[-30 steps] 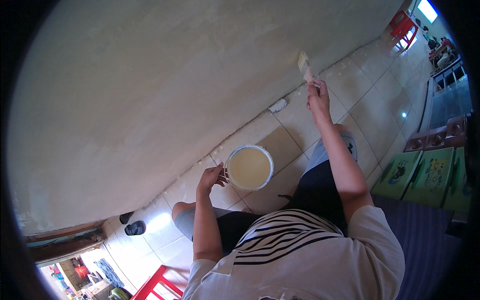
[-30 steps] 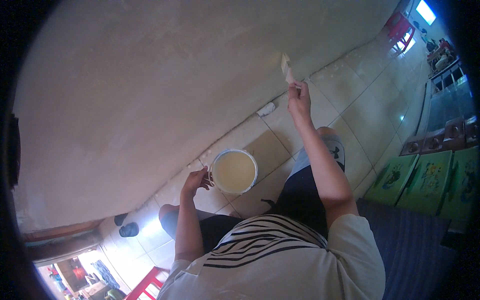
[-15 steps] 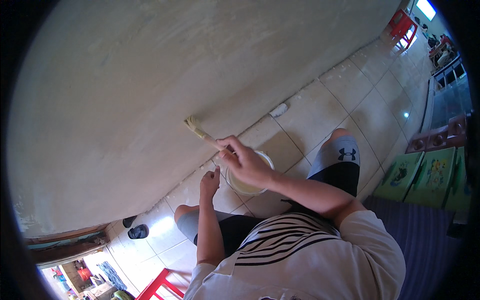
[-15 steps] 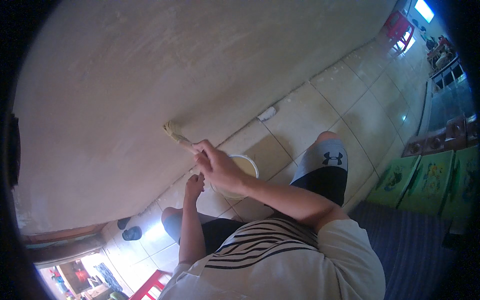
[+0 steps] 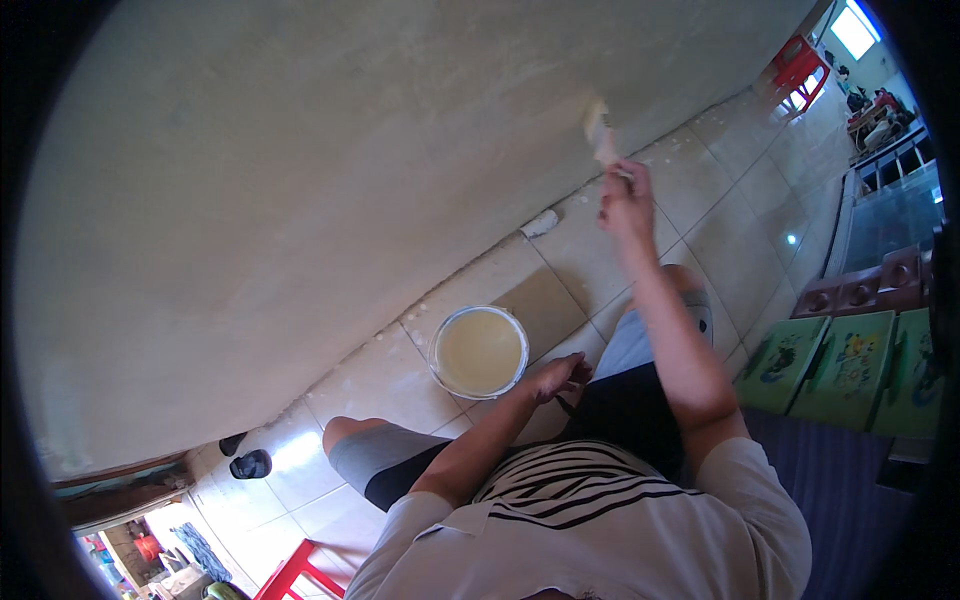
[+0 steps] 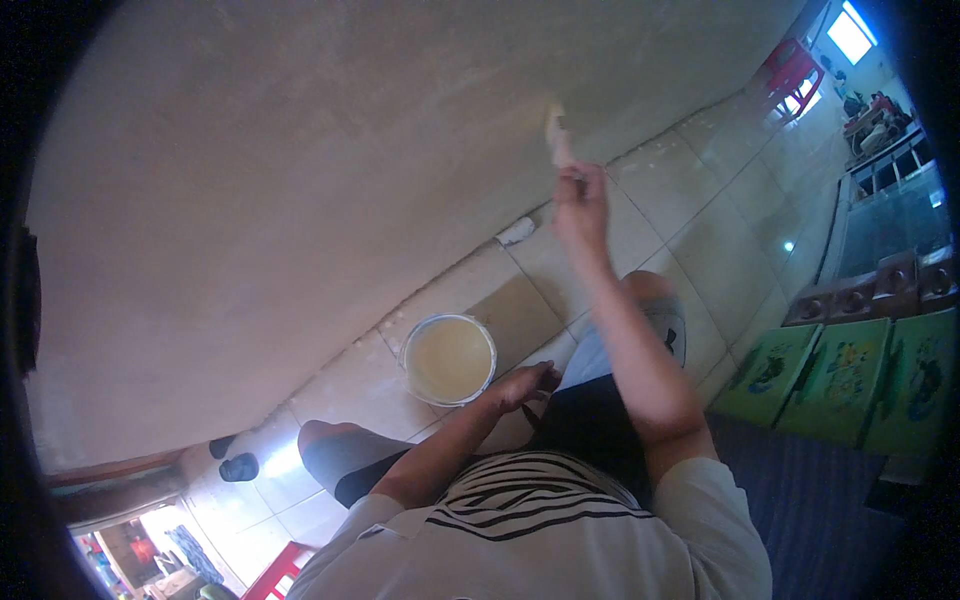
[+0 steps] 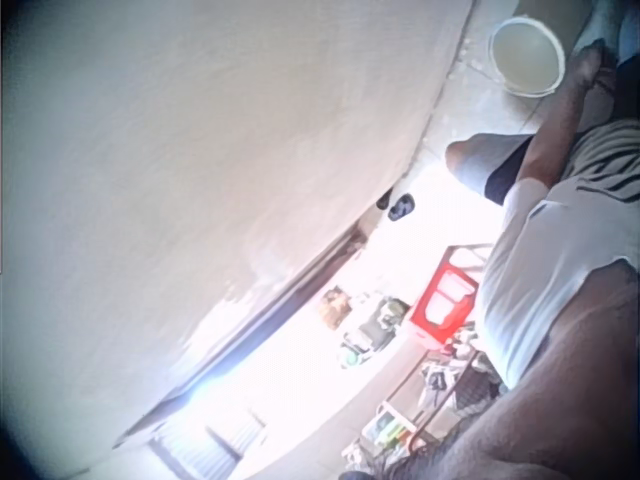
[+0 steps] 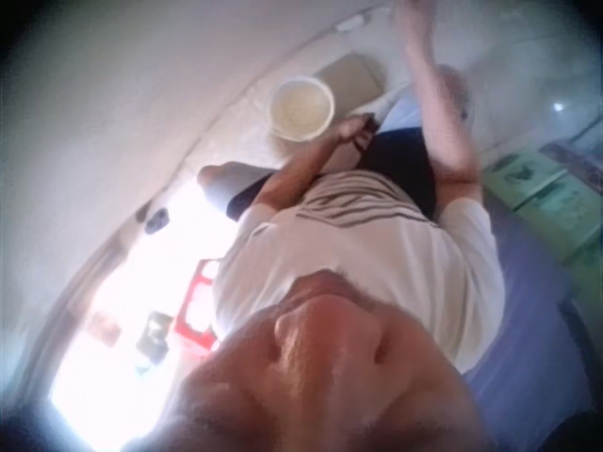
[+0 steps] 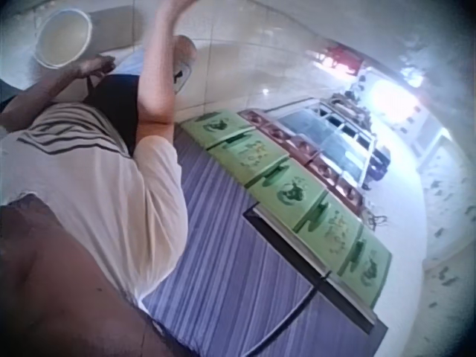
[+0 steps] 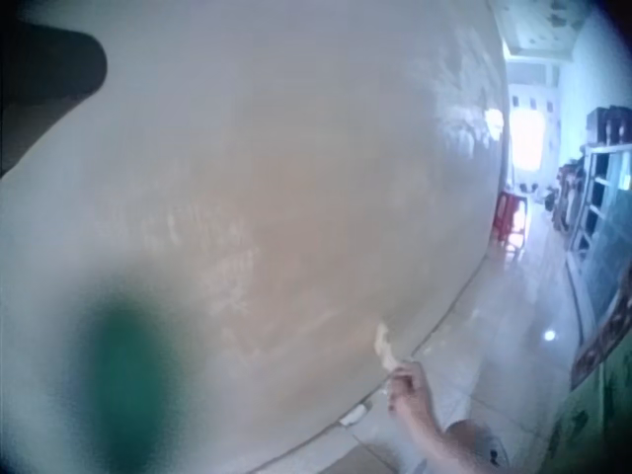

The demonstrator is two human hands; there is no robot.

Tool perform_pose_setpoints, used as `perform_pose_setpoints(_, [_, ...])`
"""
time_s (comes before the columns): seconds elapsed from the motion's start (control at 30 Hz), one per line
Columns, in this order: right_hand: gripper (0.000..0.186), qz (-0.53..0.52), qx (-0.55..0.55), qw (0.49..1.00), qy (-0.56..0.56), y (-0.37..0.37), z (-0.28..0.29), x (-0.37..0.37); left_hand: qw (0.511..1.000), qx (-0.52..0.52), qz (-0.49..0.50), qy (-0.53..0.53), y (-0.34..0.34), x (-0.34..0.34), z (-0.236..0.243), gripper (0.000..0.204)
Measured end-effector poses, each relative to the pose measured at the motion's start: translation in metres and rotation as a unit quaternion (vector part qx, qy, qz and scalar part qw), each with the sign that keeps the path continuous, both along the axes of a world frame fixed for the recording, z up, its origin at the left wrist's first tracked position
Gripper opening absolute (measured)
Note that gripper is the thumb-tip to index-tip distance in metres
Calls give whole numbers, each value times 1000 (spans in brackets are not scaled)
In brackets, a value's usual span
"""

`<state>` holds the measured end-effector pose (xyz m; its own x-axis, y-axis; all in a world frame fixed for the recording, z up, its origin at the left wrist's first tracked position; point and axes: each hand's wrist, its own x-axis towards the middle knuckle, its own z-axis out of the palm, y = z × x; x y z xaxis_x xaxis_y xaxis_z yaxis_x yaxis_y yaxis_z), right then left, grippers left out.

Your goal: The person paints the lower edge of an indoor wall using a paintbrush and a bucket of paint.

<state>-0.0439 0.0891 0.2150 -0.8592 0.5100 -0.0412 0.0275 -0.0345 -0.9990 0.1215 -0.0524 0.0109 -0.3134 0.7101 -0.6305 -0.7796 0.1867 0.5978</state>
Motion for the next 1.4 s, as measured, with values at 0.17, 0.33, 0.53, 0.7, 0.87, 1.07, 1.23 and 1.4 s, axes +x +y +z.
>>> perform_pose_setpoints(0.17, [22, 198, 136, 970, 36, -109, 2, 54, 984, -50, 114, -125, 41, 22, -30, 52])
perform_pose_setpoints(0.33, [21, 397, 99, 913, 11, -127, 17, 77, 977, -41, 138, -155, 47, 43, -50, 52])
perform_pose_setpoints(0.53, [23, 288, -109, 944, -122, -64, 30, 30, 976, -29, 141, -161, 47, 56, -62, 51])
perform_pose_setpoints(0.7, [20, 16, -97, 994, -40, 3, 44, 8, 976, -19, 142, -164, 46, 64, -62, 51])
perform_pose_setpoints(0.87, [21, 48, 57, 997, 11, -37, 12, 12, 975, -16, 149, -164, 47, 68, -64, 51])
perform_pose_setpoints(1.07, [24, 267, 151, 952, -12, -100, 12, 67, 973, -9, 162, -165, 52, 72, -68, 51])
perform_pose_setpoints(1.23, [24, 409, 264, 868, -101, -86, 21, 65, 971, 4, 176, -163, 54, 69, -66, 51])
perform_pose_setpoints(1.4, [25, 551, 395, 713, -180, -102, -28, 78, 978, 20, 156, -139, 56, 61, -65, 51])
